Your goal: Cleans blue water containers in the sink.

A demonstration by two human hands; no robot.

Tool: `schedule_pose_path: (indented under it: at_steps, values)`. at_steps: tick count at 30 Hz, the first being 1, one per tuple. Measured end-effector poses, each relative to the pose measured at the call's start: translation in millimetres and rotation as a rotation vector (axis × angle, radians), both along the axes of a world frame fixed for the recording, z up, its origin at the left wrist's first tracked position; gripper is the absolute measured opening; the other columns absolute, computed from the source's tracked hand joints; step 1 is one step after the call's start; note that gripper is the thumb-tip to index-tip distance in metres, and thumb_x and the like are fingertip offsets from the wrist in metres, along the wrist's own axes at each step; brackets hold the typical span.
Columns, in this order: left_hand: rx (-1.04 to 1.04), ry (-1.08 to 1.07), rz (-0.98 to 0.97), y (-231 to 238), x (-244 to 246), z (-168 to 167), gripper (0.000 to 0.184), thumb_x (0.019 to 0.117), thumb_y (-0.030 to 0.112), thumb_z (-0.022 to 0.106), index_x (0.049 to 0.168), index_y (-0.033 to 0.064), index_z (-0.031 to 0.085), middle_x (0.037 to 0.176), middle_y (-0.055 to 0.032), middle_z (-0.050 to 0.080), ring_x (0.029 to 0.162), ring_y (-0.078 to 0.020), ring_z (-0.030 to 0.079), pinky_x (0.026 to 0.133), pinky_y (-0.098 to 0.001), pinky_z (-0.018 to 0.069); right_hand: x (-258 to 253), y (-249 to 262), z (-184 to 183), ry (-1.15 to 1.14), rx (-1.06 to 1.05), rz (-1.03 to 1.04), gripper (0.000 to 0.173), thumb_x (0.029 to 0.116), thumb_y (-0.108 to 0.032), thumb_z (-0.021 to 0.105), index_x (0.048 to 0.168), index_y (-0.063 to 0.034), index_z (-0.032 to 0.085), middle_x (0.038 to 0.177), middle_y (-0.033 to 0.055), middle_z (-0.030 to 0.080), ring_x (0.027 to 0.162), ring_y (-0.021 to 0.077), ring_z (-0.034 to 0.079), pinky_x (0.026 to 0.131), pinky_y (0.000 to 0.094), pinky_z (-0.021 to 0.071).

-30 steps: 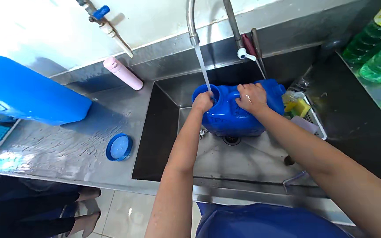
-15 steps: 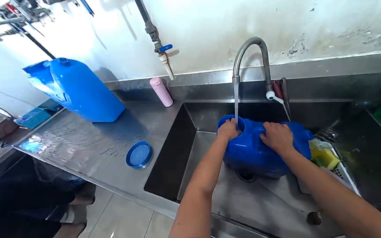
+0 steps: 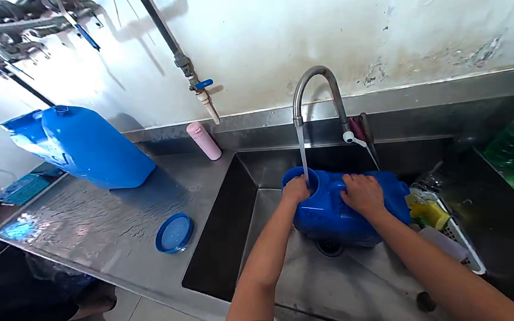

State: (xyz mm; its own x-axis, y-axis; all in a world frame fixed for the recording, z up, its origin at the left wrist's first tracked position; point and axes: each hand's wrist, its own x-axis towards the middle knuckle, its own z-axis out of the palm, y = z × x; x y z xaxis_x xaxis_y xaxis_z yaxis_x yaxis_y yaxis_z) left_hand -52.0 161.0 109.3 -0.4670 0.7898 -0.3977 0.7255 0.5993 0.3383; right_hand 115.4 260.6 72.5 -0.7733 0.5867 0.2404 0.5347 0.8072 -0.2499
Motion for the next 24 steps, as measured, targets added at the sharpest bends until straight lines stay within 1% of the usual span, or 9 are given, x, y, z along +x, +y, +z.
schedule_pose_path:
  at_steps: [3, 6, 7, 9, 11, 17, 20, 21, 24]
  values:
    - [0.149, -0.143, 0.032, -2, -6, 2, 0.048, 0.1015, 0.02, 0.062, 0.142, -0.0028, 0.051, 0.143, -0.0258, 0.053, 0.136, -0.0367, 0.052, 0.112, -0.0542, 0.0411, 0, 1, 0, 0.007, 0.01, 0.004, 0.029, 0.0915, -0.009, 0.069, 0.113, 0.0106, 0.066, 0.108, 0.0311, 0.07, 0.108, 0.0472, 0.067, 0.098, 0.0614, 0.0456]
    - [0.493, -0.524, 0.282, 0, -7, 1, 0.04, 0.1, -0.003, 0.051, 0.139, -0.0082, 0.044, 0.132, -0.0273, 0.053, 0.113, -0.0315, 0.059, 0.094, -0.044, 0.0523, -1, 3, -1, 0.012, 0.016, 0.005, 0.029, 0.0909, -0.01, 0.069, 0.111, 0.0106, 0.066, 0.107, 0.0308, 0.07, 0.107, 0.0472, 0.067, 0.097, 0.0612, 0.0458]
    - [0.502, -0.455, 0.288, 1, -5, 1, 0.039, 0.0994, -0.003, 0.051, 0.138, -0.0079, 0.047, 0.131, -0.0277, 0.057, 0.113, -0.0325, 0.061, 0.095, -0.0457, 0.0526, -2, 3, 0, -0.004, 0.006, -0.001, 0.03, 0.0915, -0.011, 0.069, 0.112, 0.0102, 0.066, 0.108, 0.0305, 0.07, 0.108, 0.047, 0.067, 0.098, 0.0609, 0.0457]
    - [0.345, -0.19, 0.179, 1, 2, 4, 0.041, 0.0968, -0.001, 0.055, 0.137, -0.0057, 0.054, 0.134, -0.027, 0.06, 0.126, -0.0361, 0.059, 0.107, -0.0515, 0.0467, -5, 3, 3, -0.054, -0.029, -0.021, 0.031, 0.0932, -0.012, 0.068, 0.116, 0.0088, 0.066, 0.112, 0.0293, 0.07, 0.112, 0.0455, 0.066, 0.101, 0.0596, 0.0446]
    - [0.195, -0.067, 0.084, 6, 8, 5, 0.035, 0.0983, 0.003, 0.056, 0.132, -0.0019, 0.059, 0.135, -0.024, 0.061, 0.129, -0.0367, 0.057, 0.109, -0.0544, 0.0451, -6, 5, 4, -0.064, -0.053, -0.023, 0.031, 0.0938, -0.012, 0.067, 0.117, 0.0088, 0.066, 0.114, 0.0301, 0.069, 0.114, 0.0465, 0.065, 0.103, 0.0608, 0.0435]
    - [0.088, -0.101, 0.101, 10, 6, 3, 0.033, 0.1057, 0.014, 0.049, 0.134, 0.0022, 0.06, 0.137, -0.0217, 0.061, 0.131, -0.0358, 0.057, 0.107, -0.0556, 0.0459, -6, 5, -1, 0.019, -0.01, -0.012, 0.029, 0.0889, -0.01, 0.072, 0.11, 0.0096, 0.068, 0.106, 0.0307, 0.071, 0.106, 0.0484, 0.068, 0.098, 0.0637, 0.0451]
    - [0.096, -0.094, 0.128, 10, 8, 8, 0.031, 0.105, 0.014, 0.049, 0.132, 0.002, 0.061, 0.135, -0.021, 0.061, 0.129, -0.0349, 0.058, 0.105, -0.0558, 0.0469, -15, 7, 32, -0.029, -0.341, 0.043, 0.042, 0.0941, -0.021, 0.071, 0.127, 0.0045, 0.064, 0.133, 0.0307, 0.06, 0.125, 0.0475, 0.056, 0.106, 0.0646, 0.0372]
    - [0.101, -0.103, 0.129, 10, 9, 8, 0.031, 0.1036, 0.013, 0.052, 0.132, 0.0015, 0.06, 0.135, -0.0213, 0.061, 0.129, -0.0349, 0.058, 0.105, -0.0557, 0.0468, -23, 7, 43, 0.029, -0.446, 0.109, 0.042, 0.0948, -0.018, 0.07, 0.129, 0.006, 0.063, 0.138, 0.0319, 0.054, 0.127, 0.0474, 0.054, 0.105, 0.063, 0.0406]
    - [0.126, -0.142, 0.136, 9, 8, 8, 0.038, 0.0989, 0.01, 0.06, 0.136, 0.0003, 0.058, 0.135, -0.0232, 0.061, 0.128, -0.0381, 0.058, 0.104, -0.059, 0.0472, -65, -3, 66, 0.265, -0.699, 0.238, 0.032, 0.099, 0.0, 0.058, 0.128, 0.0123, 0.058, 0.13, 0.0309, 0.059, 0.112, 0.0355, 0.064, 0.098, 0.045, 0.052]
